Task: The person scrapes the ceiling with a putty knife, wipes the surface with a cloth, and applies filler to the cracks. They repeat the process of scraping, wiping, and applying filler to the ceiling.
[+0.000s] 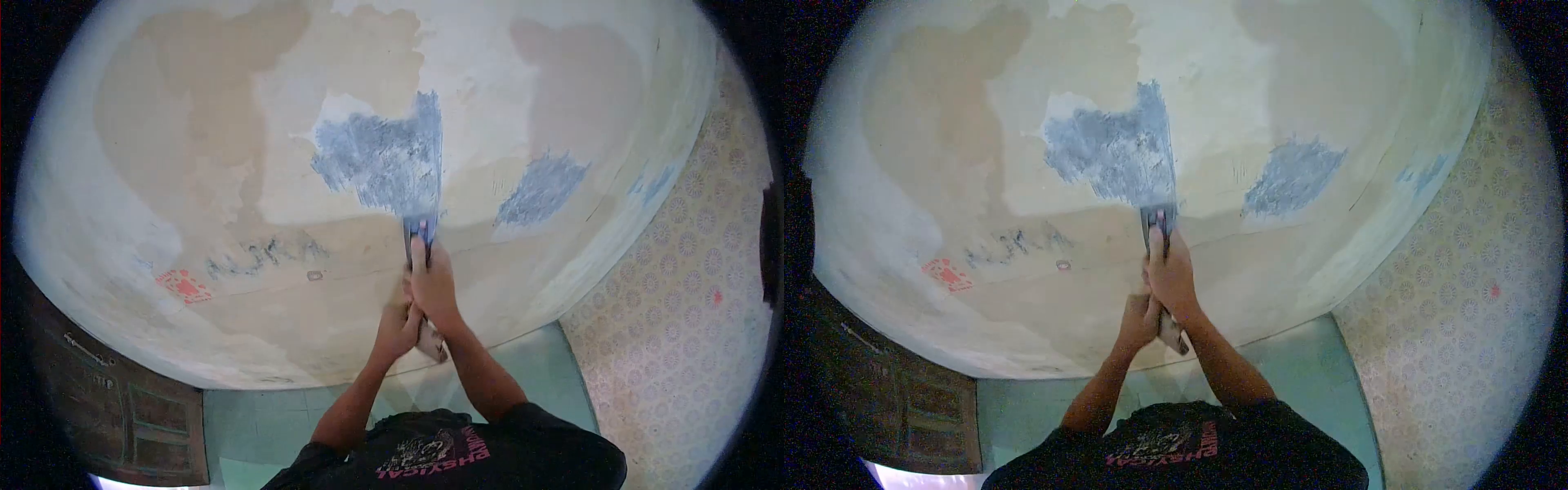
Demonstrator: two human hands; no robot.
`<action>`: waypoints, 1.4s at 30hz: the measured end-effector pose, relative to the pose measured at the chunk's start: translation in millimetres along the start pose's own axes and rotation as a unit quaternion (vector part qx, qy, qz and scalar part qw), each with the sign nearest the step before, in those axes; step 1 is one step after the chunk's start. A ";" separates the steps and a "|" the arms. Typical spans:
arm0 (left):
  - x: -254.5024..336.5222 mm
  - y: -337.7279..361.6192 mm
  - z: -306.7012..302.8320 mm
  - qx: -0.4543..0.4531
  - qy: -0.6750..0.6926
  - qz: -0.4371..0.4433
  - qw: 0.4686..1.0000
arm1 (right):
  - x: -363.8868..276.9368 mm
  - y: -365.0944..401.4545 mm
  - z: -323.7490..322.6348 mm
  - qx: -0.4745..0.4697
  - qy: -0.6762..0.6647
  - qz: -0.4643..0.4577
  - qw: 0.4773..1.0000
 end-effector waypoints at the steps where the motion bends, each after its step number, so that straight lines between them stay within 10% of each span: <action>1: -5.3 7.4 4.9 0.023 0.026 0.020 0.999 | 28.0 -1.9 -6.9 0.014 0.044 -0.050 0.998; 31: -23.0 8.2 -3.3 0.017 -0.036 0.014 0.999 | 16.1 3.9 4.2 0.032 0.093 -0.019 0.995; 33: -9.2 -7.8 -10.4 0.027 -0.052 0.026 0.998 | 2.7 -9.9 12.5 0.054 0.128 -0.203 0.969; 37: -16.2 0.1 -4.7 0.044 -0.026 0.072 0.996 | 12.0 -15.9 4.6 0.012 0.223 -0.222 0.949; 39: -18.5 1.3 -3.5 0.072 -0.015 0.133 0.988 | 10.2 12.7 4.5 0.004 0.128 -0.004 0.992; 42: -14.6 8.4 -13.4 0.022 -0.093 -0.003 0.995 | -4.4 8.6 14.2 -0.011 0.087 0.008 0.996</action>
Point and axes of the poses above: each hand's wrist, its own y-axis away from the middle knuckle, its own z-axis out of the palm, x = y × z, the point moved 1 cm from there along -y, towards the middle knuckle, and after that the axes turned 5 degrees about x, right-handed, at the moved point
